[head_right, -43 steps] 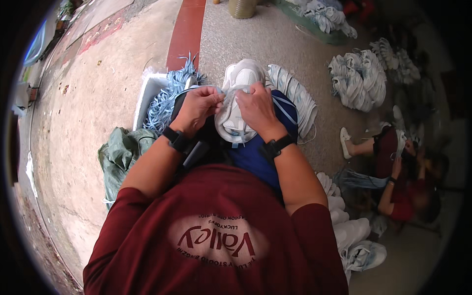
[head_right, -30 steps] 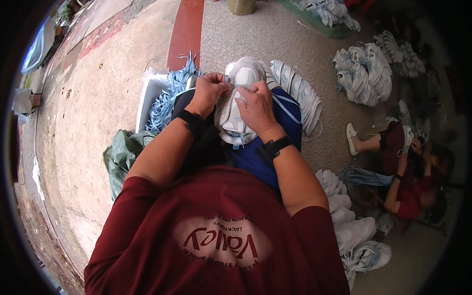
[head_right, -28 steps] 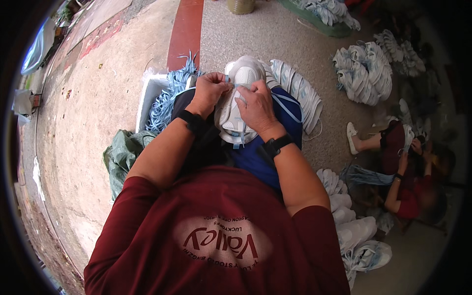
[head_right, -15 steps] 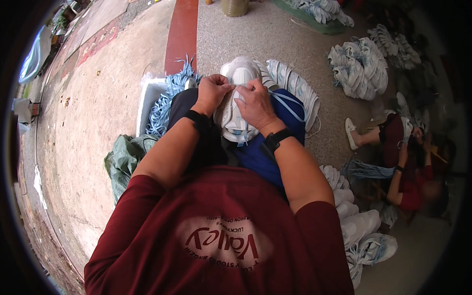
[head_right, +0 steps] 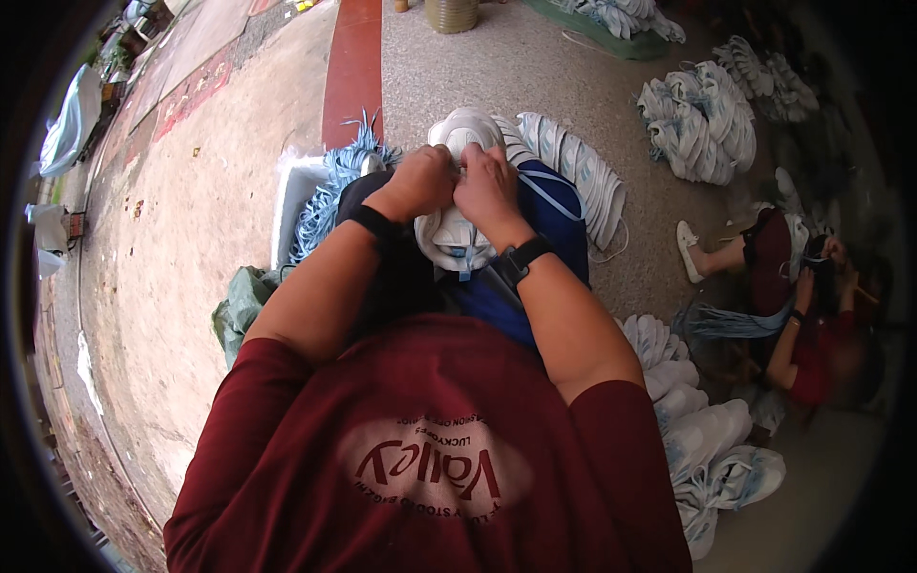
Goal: Insert and tie laces or blue decorative strings onto white shoe uppers at a shoe manufacturing facility.
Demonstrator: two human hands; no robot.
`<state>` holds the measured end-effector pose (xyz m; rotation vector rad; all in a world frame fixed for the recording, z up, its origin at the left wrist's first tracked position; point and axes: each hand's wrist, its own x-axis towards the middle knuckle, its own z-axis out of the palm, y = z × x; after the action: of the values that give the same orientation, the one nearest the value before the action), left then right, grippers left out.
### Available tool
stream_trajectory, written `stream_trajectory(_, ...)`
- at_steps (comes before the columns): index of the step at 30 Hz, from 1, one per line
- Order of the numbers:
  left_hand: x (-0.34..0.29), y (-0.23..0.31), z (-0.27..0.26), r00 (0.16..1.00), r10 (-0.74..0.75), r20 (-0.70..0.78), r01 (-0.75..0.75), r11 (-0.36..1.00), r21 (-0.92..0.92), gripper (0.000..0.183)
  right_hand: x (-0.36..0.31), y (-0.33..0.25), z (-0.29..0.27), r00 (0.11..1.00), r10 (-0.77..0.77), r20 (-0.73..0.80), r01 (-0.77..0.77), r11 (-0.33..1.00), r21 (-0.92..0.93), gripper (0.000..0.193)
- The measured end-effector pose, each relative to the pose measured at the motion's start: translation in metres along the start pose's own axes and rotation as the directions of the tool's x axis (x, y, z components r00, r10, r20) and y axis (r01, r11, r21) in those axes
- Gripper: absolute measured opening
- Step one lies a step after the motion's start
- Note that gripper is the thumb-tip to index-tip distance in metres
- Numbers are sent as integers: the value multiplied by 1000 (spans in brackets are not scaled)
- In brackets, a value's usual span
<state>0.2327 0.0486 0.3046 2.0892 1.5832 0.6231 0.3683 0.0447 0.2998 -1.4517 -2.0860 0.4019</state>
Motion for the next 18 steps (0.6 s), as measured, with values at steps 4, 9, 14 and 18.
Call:
stream_trajectory(4,-5,4,10,981,-49,-187,60,997,56,22,0,-2,1,999,-31,-18,30,998,-61,13)
stream_trajectory(9,-2,-18,6,987,-146,-67,134,978,-157,20,-7,-6,-4,989,-147,-10,145,986,-82,12)
stream_trajectory(14,-3,-43,5,971,-178,160,239,737,-632,21,-13,-20,-6,987,-159,-15,152,965,-216,14)
stream_trajectory(18,-9,-35,-2,965,-132,227,256,667,-700,18,-14,-22,-6,991,-131,-11,124,959,-256,15)
